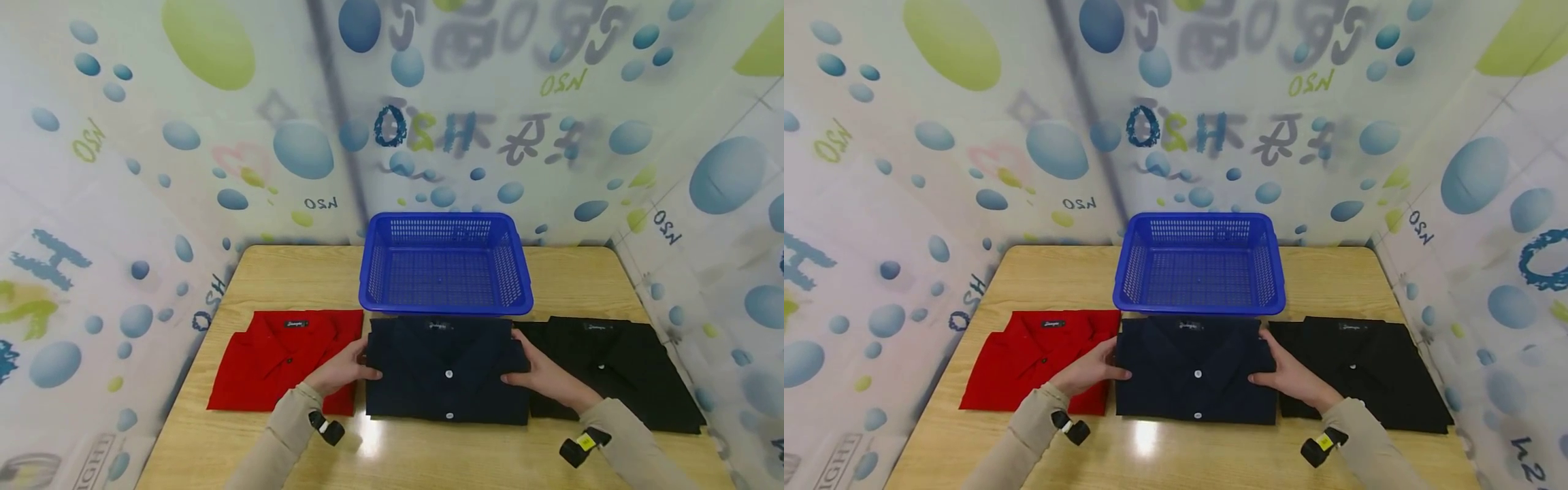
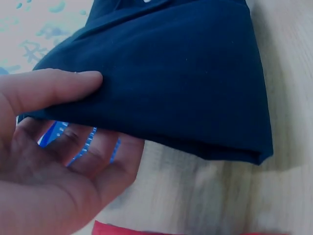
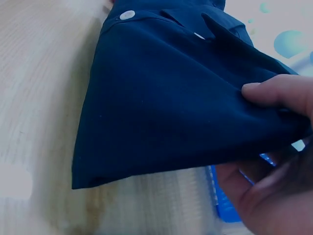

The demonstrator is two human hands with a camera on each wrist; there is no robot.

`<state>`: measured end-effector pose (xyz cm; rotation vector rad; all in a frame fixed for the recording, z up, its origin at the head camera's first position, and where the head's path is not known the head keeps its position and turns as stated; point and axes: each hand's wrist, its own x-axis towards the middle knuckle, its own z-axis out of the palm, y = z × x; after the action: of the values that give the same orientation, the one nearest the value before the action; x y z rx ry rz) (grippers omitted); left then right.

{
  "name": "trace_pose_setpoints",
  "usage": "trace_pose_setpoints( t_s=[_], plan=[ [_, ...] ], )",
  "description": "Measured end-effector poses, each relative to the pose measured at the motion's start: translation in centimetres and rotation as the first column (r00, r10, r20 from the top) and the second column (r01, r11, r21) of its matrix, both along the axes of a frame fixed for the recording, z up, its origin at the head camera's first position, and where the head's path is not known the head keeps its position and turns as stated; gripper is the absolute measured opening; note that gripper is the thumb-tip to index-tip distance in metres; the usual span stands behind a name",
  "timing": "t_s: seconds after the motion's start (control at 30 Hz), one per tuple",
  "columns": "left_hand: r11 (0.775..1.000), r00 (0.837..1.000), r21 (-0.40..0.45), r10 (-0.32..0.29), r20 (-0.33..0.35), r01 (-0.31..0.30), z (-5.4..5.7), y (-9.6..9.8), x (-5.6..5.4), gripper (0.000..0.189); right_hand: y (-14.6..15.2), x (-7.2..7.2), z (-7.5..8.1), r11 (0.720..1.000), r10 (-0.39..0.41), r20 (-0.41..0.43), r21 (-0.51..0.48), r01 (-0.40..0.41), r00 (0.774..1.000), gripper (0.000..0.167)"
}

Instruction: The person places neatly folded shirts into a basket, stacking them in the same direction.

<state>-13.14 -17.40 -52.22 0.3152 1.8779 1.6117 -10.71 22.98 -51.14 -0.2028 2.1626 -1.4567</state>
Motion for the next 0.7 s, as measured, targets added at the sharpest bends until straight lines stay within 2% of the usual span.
trace_pose_setpoints(
  t_s=[0.1,0.3,0.43,0.57,0.7],
  plan=[
    [1.0,1.0,-0.006,-0.007,-0.019,0.007,0.4,-0.1,-0.2,0.076,0.2,-0.3,0.3,1.0,0.002,-0.03,-0.012,-0.002,1.0,0.104],
    [1.0,0.997,-0.022,-0.012,-0.075,0.011,1.4,-0.2,-0.7,0.067,0.1,-1.2,0.9,1.0,0.012,-0.146,-0.008,-0.014,0.989,0.1],
    [0.999,0.993,-0.033,-0.014,-0.119,0.01,2.2,-0.2,-1.2,0.065,0.1,-1.7,1.8,1.0,0.01,-0.172,0.004,-0.01,0.985,0.099],
    [0.999,0.983,-0.045,-0.016,-0.182,0.008,3.0,-0.1,-1.7,0.065,0.1,-2.3,2.9,1.0,0.012,-0.202,0.012,-0.01,0.979,0.098],
    [0.997,0.966,-0.072,-0.008,-0.258,-0.011,3.8,0.2,-2.2,0.068,0.2,-2.9,3.8,1.0,0.01,-0.252,0.027,-0.003,0.968,0.096]
  ],
)
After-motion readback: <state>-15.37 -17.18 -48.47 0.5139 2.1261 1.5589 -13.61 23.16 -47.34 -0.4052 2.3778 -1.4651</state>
